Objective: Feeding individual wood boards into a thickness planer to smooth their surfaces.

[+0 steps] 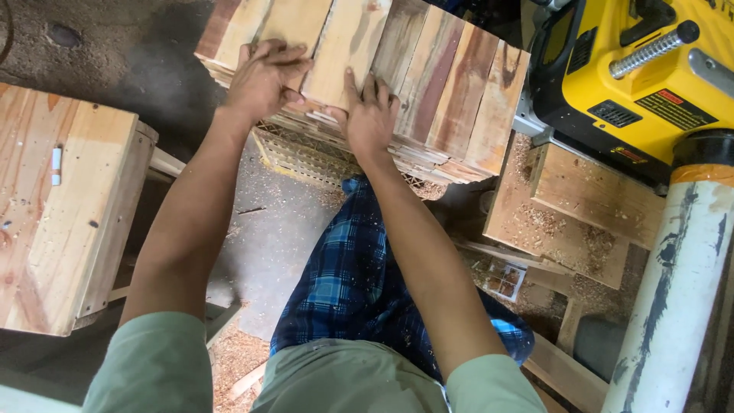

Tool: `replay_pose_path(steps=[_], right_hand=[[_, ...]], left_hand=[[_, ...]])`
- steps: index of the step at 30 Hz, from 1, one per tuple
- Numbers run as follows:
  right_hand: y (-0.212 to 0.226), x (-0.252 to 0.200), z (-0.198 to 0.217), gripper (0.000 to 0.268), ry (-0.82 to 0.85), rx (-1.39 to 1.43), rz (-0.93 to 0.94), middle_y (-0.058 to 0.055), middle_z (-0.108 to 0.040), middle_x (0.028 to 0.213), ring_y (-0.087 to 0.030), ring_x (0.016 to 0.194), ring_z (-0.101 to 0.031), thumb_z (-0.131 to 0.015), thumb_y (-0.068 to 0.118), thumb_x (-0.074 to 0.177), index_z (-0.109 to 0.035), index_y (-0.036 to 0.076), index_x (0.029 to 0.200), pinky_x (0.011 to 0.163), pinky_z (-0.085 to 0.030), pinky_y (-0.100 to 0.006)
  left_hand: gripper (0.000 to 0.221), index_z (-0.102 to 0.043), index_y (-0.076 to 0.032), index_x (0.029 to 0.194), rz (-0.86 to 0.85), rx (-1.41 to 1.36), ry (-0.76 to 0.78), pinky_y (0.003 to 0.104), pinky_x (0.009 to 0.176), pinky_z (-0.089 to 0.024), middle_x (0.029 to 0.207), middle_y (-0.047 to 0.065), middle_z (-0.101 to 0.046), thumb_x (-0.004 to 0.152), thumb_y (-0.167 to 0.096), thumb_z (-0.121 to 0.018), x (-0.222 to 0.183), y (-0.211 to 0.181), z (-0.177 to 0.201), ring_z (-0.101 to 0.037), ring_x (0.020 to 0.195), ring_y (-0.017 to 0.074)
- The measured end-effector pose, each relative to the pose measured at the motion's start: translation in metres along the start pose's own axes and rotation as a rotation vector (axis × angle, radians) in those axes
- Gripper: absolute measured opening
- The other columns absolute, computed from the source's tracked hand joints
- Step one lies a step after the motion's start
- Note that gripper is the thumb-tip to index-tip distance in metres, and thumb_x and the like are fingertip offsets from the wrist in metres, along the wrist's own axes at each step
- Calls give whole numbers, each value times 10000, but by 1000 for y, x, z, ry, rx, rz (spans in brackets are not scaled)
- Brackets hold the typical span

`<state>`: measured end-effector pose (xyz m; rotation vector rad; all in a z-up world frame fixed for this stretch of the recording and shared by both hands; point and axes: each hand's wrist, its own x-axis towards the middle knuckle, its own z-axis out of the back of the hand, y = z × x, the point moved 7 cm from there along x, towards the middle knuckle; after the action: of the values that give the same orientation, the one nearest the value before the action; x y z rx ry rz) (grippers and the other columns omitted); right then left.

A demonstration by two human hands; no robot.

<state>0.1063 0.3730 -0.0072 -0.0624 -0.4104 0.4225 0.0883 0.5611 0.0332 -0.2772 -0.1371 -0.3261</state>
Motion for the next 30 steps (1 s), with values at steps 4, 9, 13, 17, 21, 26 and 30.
replay_pose_path(steps=[4, 9, 13, 17, 21, 26, 30], right_hand=[[-3, -5, -5, 881, -75, 53, -8, -165, -614, 1432, -352, 1350, -500, -453, 859, 884, -400, 289, 1554, 972, -411, -490], [0, -8, -2, 836, -114, 81, -5, -203, -585, 1456, -369, 1389, -488, -468, 815, 921, -430, 255, 1540, 1048, -397, -520], [3, -8, -1, 842, -139, 65, -13, -234, -609, 1416, -391, 1373, -519, -421, 814, 928, -431, 230, 1535, 1091, -398, -565], [6, -8, 7, 846, -166, 65, -10, -249, -627, 1386, -395, 1349, -554, -439, 809, 922, -473, 198, 1506, 1091, -424, -584], [5, -7, 9, 834, -214, 53, -2, -226, -666, 1343, -382, 1310, -591, -505, 817, 904, -513, 212, 1479, 1043, -441, -566], [6, -7, 3, 830, -145, 56, -8, -231, -626, 1399, -371, 1384, -531, -399, 810, 926, -439, 238, 1527, 1109, -392, -568], [5, -8, -5, 847, -160, 40, 0, -223, -626, 1409, -355, 1390, -526, -493, 813, 923, -407, 246, 1546, 1094, -394, -553]], left_hand=[[658, -623, -251, 1438, -32, -12, -12, 560, 1050, -262, 1564, -17, -506, 809, -290, -812, 4, 6, -10, -359, 1382, 317], [682, -588, -241, 1470, -14, -16, 17, 535, 1058, -254, 1579, -29, -481, 821, -279, -793, 4, 5, -11, -324, 1421, 337], [736, -538, -218, 1515, -41, 25, -5, 557, 1067, -260, 1595, -2, -465, 829, -314, -785, 3, -1, -8, -335, 1428, 355], [778, -473, -207, 1556, -24, 43, 35, 574, 1074, -253, 1642, -15, -384, 856, -417, -739, 0, -5, -6, -281, 1459, 358], [870, -437, -169, 1579, -29, 44, 39, 606, 1083, -255, 1657, 12, -351, 849, -567, -693, 1, -6, -9, -240, 1468, 363], [716, -548, -211, 1507, -43, 16, -46, 571, 1069, -256, 1605, 12, -450, 886, -535, -696, 4, 2, -16, -309, 1442, 353], [734, -516, -241, 1526, -19, 32, -13, 583, 1085, -241, 1631, 7, -398, 877, -533, -694, 2, -1, -14, -270, 1472, 371]])
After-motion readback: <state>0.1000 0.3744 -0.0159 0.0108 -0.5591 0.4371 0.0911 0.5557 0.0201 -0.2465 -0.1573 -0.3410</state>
